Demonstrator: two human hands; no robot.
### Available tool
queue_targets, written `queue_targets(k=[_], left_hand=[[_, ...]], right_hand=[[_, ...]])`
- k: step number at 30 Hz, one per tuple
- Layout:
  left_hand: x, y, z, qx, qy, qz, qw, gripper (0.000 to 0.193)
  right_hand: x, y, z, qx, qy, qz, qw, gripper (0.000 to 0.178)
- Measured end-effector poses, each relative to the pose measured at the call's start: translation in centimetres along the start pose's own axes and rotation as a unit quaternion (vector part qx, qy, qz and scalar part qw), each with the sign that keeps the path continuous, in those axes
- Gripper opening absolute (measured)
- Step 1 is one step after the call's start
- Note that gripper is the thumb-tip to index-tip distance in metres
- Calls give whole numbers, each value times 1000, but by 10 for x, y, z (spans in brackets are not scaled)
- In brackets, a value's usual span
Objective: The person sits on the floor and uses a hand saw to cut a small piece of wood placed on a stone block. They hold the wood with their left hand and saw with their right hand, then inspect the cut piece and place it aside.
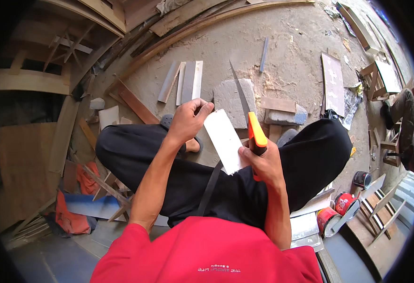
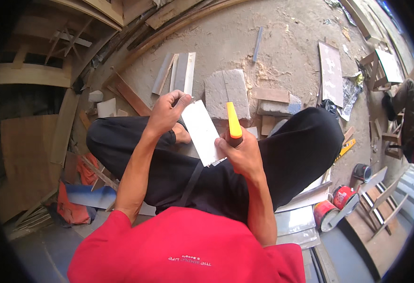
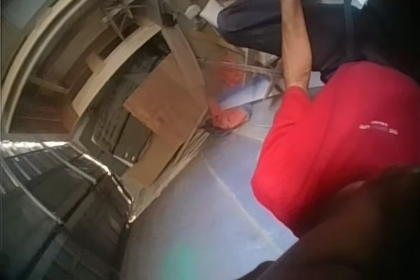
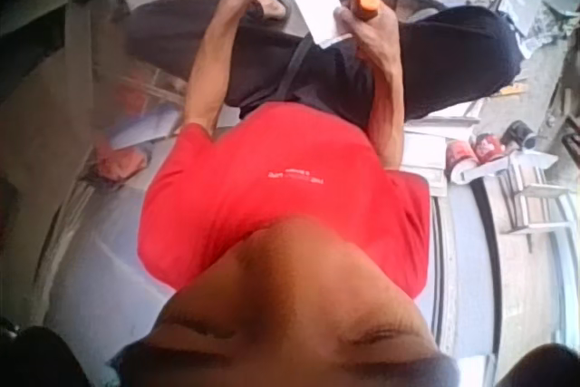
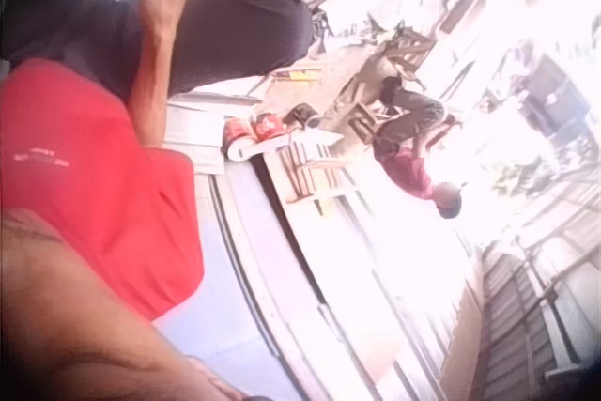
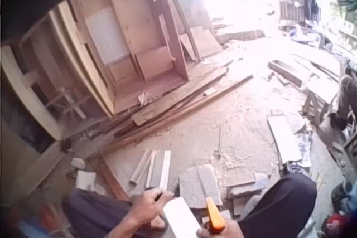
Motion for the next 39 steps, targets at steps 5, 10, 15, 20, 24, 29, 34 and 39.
queue_targets(k=[5,10,15,20,24,29,34,39], left_hand=[[10,-17,-2,-95,47,67,992,34],[4,-50,-4,-136,171,23,975,36],[-40,-80,0,-165,208,-46,963,43],[-29,-38,22,-65,90,80,991,48],[-32,-31,33,-117,-7,99,988,38],[-38,-33,42,-105,-10,-38,994,37],[-36,-45,43,-118,-5,-21,993,31],[-69,-85,29,-91,177,-141,970,43]], right_hand=[[-2,12,-9,11,15,52,998,17],[5,13,-19,38,3,118,992,19],[4,7,-20,34,-7,117,993,20],[14,1,-22,51,-50,114,991,20],[19,7,-22,55,-78,110,989,20],[23,8,-25,61,-102,128,985,21],[23,8,-27,50,-98,138,984,18],[5,8,-22,77,-73,136,985,17]])
Point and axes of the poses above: each hand's wrist, its own z-axis away from the middle knuckle, its own x-axis out of the palm, y = z × x, the point moved 2 cm from there along -z, towards the middle knuckle, and after that the axes turned 3 degrees about z, right-handed, at the moved point
